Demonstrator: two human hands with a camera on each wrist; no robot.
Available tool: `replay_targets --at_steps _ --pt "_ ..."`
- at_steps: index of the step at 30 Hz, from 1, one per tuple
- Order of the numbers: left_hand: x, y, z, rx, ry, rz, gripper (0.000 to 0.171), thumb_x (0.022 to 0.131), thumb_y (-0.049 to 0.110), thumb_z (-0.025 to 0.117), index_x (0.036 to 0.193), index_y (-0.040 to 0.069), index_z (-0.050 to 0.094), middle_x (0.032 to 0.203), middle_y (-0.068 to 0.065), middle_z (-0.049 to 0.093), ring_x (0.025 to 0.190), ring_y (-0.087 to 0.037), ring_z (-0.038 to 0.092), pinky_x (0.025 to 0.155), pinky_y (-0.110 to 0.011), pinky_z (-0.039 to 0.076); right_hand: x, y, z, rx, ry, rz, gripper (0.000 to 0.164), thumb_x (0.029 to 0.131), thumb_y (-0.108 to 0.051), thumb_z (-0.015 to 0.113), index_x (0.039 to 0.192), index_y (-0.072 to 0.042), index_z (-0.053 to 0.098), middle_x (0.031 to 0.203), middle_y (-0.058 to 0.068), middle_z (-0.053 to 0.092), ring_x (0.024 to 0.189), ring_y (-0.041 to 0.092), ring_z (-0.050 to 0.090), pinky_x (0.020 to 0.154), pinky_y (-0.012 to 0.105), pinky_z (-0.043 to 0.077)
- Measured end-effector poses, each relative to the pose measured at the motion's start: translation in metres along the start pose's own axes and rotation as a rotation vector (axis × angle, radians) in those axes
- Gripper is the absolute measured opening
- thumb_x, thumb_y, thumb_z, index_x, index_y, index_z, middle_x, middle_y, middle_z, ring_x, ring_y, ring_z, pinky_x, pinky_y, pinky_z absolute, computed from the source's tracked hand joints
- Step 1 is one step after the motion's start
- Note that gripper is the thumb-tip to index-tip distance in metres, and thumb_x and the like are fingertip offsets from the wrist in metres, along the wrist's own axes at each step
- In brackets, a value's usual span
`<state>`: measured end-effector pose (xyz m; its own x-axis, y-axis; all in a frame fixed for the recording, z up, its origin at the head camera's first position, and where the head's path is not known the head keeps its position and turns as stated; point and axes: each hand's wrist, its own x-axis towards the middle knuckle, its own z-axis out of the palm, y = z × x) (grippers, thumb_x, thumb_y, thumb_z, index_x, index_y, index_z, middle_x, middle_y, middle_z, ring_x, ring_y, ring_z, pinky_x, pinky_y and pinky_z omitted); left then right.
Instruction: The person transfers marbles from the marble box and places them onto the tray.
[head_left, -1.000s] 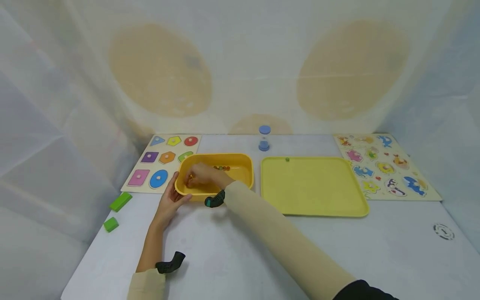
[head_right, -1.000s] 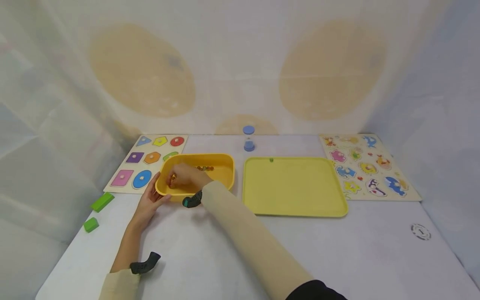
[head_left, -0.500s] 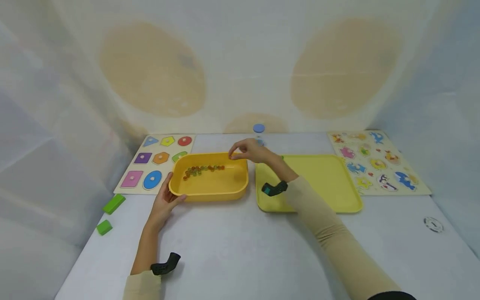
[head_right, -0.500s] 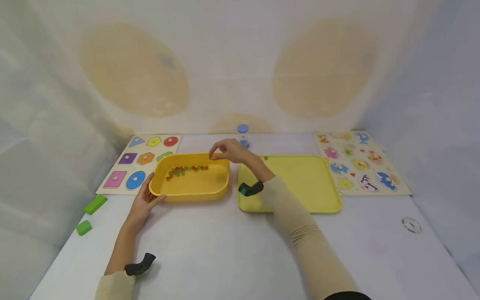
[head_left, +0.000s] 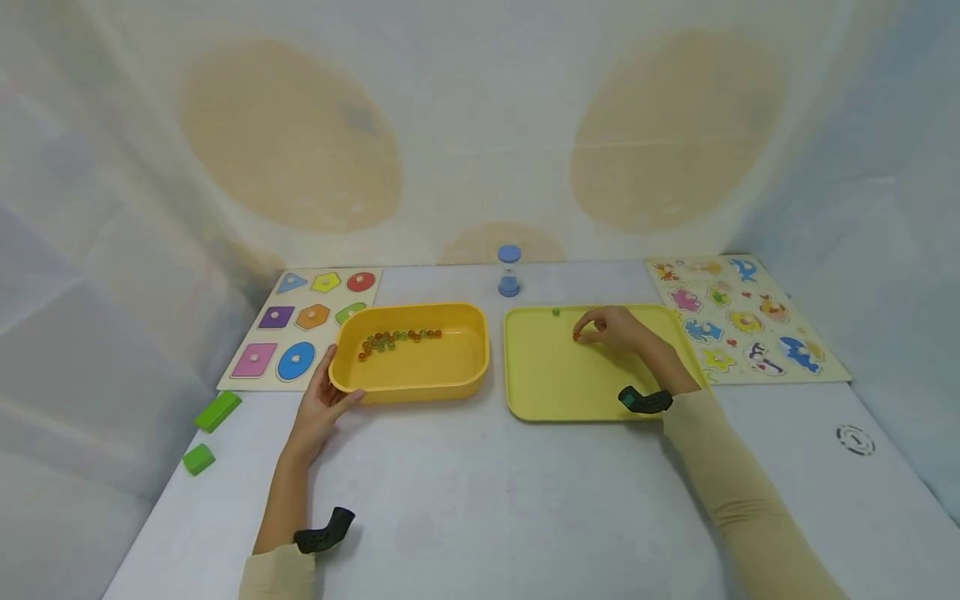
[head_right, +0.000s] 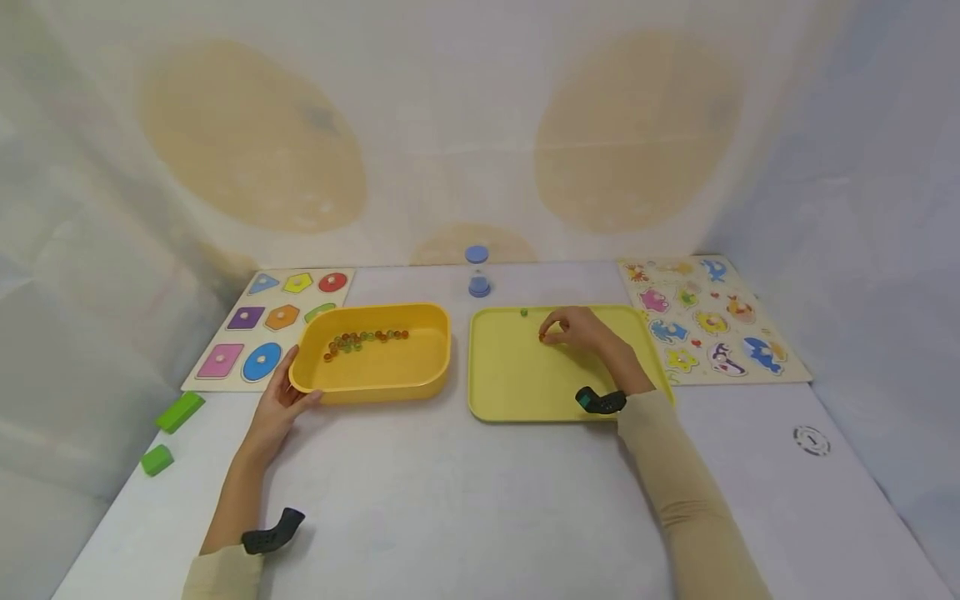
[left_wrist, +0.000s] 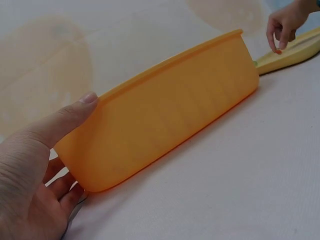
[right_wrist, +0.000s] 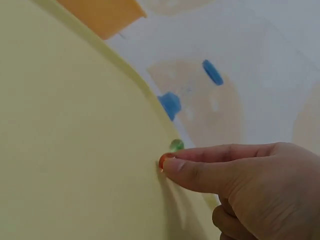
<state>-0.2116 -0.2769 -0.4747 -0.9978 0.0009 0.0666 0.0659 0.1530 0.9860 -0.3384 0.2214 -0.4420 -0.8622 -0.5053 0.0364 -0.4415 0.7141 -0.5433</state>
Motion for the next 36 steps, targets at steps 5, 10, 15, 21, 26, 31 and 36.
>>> replay_targets --at_steps 5,10,15,21,26,31,36 --pt "0.000 0.000 0.000 0.013 -0.001 -0.008 0.081 0.082 0.014 0.065 0.142 0.038 0.014 0.150 0.009 0.011 0.135 -0.021 0.022 0.095 -0.013 0.034 0.014 -0.030 -0.014 0.004 0.024 -0.054 0.027 0.083 -0.022 0.064 0.108 -0.011 0.065 0.050 -0.001 0.031 0.046 0.013 0.024 0.049 0.027 0.026" --pt "0.000 0.000 -0.002 0.017 0.003 0.000 0.082 0.082 0.014 0.065 0.142 0.036 0.014 0.150 0.010 0.011 0.135 -0.021 0.022 0.094 -0.012 0.034 0.064 -0.097 -0.023 0.068 -0.051 -0.213 0.019 0.085 -0.019 0.062 0.102 -0.013 0.068 0.049 -0.002 0.029 0.046 0.011 0.024 0.048 0.024 0.028" --pt "0.000 0.001 -0.001 0.022 -0.004 0.012 0.082 0.082 0.013 0.065 0.142 0.035 0.014 0.150 0.009 0.010 0.135 -0.022 0.021 0.094 -0.011 0.034 0.125 -0.166 0.001 0.077 -0.169 -0.389 0.015 0.085 -0.014 0.061 0.098 -0.016 0.069 0.054 -0.001 0.032 0.051 0.013 0.026 0.051 0.022 0.027" --pt "-0.003 0.000 -0.003 0.024 -0.005 -0.001 0.081 0.083 0.014 0.064 0.142 0.037 0.014 0.150 0.009 0.008 0.135 -0.023 0.021 0.093 -0.011 0.035 0.181 -0.220 0.061 0.093 -0.372 -0.466 0.015 0.085 -0.012 0.061 0.096 -0.015 0.070 0.063 0.001 0.049 0.052 0.012 0.026 0.053 0.020 0.029" --pt "-0.005 -0.001 -0.006 0.055 -0.009 -0.005 0.081 0.084 0.015 0.063 0.143 0.035 0.011 0.151 0.008 0.007 0.136 -0.023 0.018 0.095 -0.013 0.033 0.201 -0.241 0.100 0.131 -0.453 -0.425 0.017 0.083 -0.014 0.063 0.099 -0.010 0.070 0.088 0.003 0.063 0.055 0.013 0.031 0.053 0.020 0.030" --pt "-0.005 -0.001 -0.007 0.069 -0.018 -0.010 0.083 0.083 0.014 0.063 0.143 0.034 0.009 0.151 0.007 0.007 0.136 -0.024 0.016 0.096 -0.014 0.031 0.207 -0.249 0.129 0.123 -0.433 -0.326 0.020 0.080 -0.022 0.067 0.099 -0.017 0.070 0.097 -0.007 0.062 0.078 0.009 0.044 0.067 0.017 0.036" --pt "-0.002 -0.002 -0.006 0.052 -0.034 0.001 0.084 0.083 0.012 0.063 0.144 0.032 0.008 0.151 0.004 0.007 0.136 -0.026 0.018 0.095 -0.011 0.033 0.206 -0.250 0.147 0.113 -0.427 -0.272 0.019 0.079 -0.025 0.067 0.097 -0.022 0.069 0.103 -0.013 0.058 0.095 0.006 0.046 0.082 0.013 0.038"
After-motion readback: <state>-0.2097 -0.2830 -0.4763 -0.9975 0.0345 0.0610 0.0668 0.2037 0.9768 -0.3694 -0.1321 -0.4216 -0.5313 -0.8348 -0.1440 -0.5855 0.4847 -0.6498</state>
